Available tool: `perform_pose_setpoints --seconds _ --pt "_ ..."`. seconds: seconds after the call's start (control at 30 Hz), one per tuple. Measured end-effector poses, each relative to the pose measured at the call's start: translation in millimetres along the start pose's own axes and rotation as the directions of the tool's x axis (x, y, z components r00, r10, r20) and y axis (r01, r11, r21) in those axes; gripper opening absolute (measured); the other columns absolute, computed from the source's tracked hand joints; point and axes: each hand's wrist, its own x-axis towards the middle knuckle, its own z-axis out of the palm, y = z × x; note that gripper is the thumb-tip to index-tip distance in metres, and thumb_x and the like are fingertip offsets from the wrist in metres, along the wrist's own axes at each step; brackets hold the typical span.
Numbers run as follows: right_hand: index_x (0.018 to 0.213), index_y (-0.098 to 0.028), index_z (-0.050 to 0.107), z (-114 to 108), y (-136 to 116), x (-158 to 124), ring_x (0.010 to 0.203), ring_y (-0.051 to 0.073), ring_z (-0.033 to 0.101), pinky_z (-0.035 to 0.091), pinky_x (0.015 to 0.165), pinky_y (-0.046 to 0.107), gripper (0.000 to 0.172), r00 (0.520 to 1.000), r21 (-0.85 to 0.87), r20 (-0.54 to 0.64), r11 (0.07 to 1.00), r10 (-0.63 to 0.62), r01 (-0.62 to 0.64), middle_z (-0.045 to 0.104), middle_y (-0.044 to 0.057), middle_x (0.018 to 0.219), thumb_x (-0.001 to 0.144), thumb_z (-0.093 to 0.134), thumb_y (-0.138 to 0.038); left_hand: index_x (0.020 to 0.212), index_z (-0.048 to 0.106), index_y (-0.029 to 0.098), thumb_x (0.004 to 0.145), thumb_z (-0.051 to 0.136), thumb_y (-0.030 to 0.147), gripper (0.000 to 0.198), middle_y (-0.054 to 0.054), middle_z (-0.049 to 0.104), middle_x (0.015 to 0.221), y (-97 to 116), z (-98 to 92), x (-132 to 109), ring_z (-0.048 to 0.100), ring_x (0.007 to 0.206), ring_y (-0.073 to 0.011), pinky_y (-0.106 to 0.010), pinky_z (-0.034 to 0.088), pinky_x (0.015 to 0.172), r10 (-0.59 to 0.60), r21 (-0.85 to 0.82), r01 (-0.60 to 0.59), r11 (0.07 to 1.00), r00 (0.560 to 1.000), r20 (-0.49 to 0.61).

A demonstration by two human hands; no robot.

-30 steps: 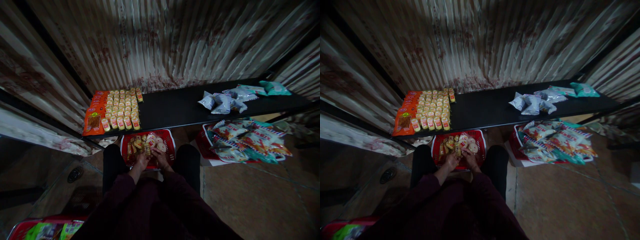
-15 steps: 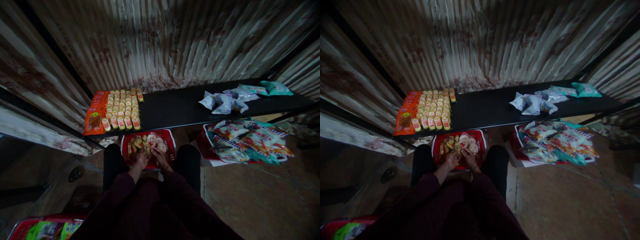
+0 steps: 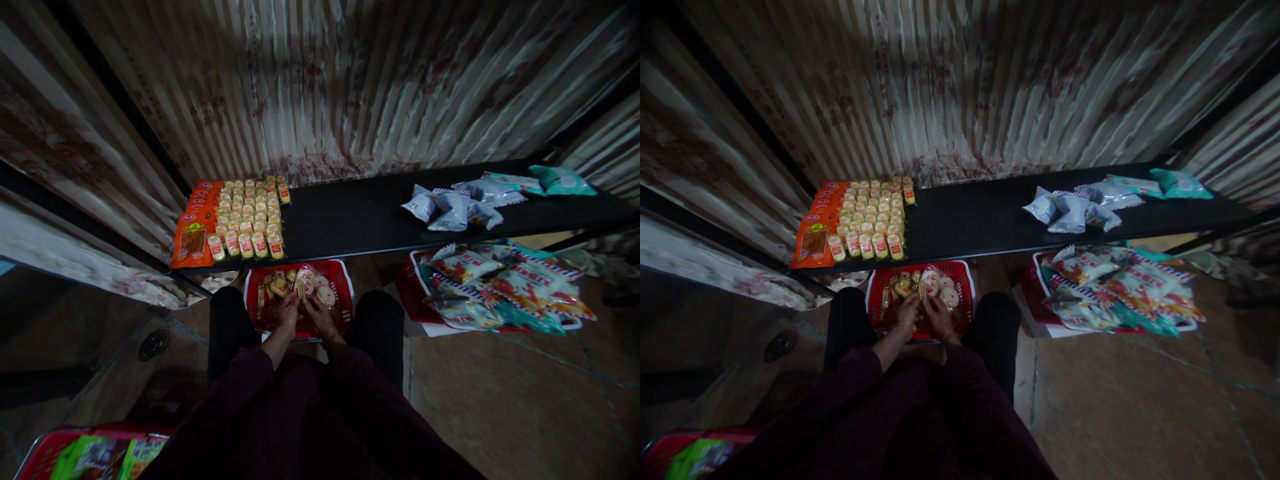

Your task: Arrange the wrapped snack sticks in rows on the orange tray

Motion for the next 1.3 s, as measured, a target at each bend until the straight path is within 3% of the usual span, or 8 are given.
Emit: perform_pose_setpoints --seconds 0.2,0.53,0.83,1.1,1.3 --pt "0.096 -0.02 0.071 0.2 -2.0 -3.4 0.09 0.025 0.066 0.052 0.084 0.039 0.053 1.0 -0.021 -0.004 1.0 -0.006 0.006 0.073 0.005 0.091 0.064 0.066 -0.062 0.105 0.067 0.02 0.081 0.055 0.02 0.027 -0.006 0.068 0.106 -4.7 1.5 1.5 0.061 0.073 -0.011 -0.017 0.044 0.052 0.105 0.12 -0.109 0.987 0.994 0.038" --pt "0.102 -0.02 0.07 -2.1 -2.9 -0.8 0.102 0.028 0.063 0.049 0.092 0.042 0.059 0.992 0.089 -0.095 0.993 0.087 -0.079 0.072 0.008 0.104 0.059 0.069 -0.06 0.1 0.068 0.018 0.071 0.064 0.007 0.031 -0.007 0.07 0.098 0.8 3.4 6.6 0.064 0.089 -0.0143 -0.028 0.051 0.081 0.216 0.178 -0.217 0.96 0.976 0.025" --pt "0.098 -0.018 0.072 -2.3 2.0 0.0 0.095 0.028 0.065 0.049 0.088 0.043 0.063 0.985 0.24 -0.068 0.961 0.158 -0.137 0.074 0.01 0.093 0.052 0.074 -0.059 0.098 0.068 0.017 0.069 0.063 0.002 0.034 -0.006 0.069 0.094 0.7 3.7 5.8 0.064 0.084 -0.0125 -0.027 0.052 0.08 0.176 0.139 -0.179 0.974 0.984 0.032" --pt "0.103 -0.016 0.07 -4.7 8.4 -0.1 0.087 0.027 0.068 0.053 0.08 0.041 0.065 0.972 0.294 -0.113 0.941 0.208 -0.167 0.074 0.009 0.091 0.05 0.076 -0.054 0.098 0.067 0.018 0.07 0.058 0.0 0.034 -0.003 0.068 0.087 3.5 2.1 1.9 0.063 0.083 -0.0122 -0.026 0.05 0.08 0.25 0.239 -0.252 0.938 0.967 0.038" --pt "0.102 -0.018 0.071 -8.3 4.8 0.7 0.094 0.026 0.066 0.053 0.081 0.041 0.064 0.981 0.212 -0.141 0.972 0.132 -0.101 0.073 0.009 0.101 0.053 0.075 -0.059 0.089 0.064 0.019 0.071 0.057 0.0 0.027 -0.002 0.068 0.086 10.6 5.5 -7.8 0.062 0.084 -0.0123 -0.027 0.048 0.084 0.351 0.303 -0.355 0.884 0.934 0.069"
